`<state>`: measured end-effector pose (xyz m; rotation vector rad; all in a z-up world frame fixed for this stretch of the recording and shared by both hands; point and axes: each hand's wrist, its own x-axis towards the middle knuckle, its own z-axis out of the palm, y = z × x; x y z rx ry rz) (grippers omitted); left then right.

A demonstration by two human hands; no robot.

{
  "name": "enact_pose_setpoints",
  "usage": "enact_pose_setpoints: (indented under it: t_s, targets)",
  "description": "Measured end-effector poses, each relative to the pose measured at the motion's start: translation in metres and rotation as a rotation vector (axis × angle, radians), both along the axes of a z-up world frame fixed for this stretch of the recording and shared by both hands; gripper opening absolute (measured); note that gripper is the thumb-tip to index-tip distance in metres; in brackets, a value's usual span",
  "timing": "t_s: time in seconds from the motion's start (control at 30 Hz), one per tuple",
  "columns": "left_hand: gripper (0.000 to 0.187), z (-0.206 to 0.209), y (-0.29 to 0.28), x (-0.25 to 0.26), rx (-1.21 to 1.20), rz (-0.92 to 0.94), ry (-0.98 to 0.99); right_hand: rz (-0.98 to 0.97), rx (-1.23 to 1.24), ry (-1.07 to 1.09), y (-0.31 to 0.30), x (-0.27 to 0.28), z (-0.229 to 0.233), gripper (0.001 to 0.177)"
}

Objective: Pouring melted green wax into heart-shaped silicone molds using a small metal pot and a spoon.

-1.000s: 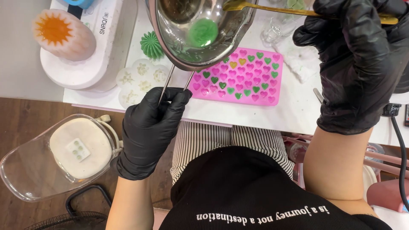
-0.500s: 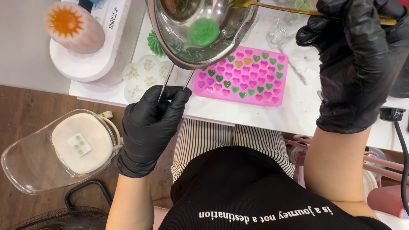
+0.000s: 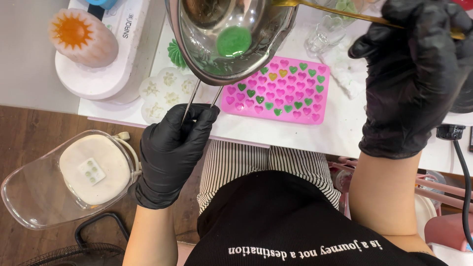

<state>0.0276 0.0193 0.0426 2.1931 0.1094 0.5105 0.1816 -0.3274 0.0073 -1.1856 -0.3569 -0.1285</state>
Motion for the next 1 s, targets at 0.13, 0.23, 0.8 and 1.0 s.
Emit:
enact_pose_setpoints:
  t_s: [0.13,0.23,0.8,1.0]
  targets:
    - [0.017,0.002,-0.003,0.004,0.034,-0.013,0.004,-0.03,0.005,-0.009,0.002,-0.008,0.011,0.02]
    - [0.018,0.0,-0.005,0.009,0.04,-0.043,-0.026,-0.052,0.012,-0.025,0.004,-0.006,0.016,0.021]
    - [0.015,0.003,-0.019,0.04,0.089,-0.122,-0.073,-0.197,0.054,0.031,0.007,0.013,0.018,0.043]
    - [0.016,0.014,-0.022,0.052,0.061,-0.156,-0.109,-0.208,0.167,0.177,0.011,0.009,0.019,0.044]
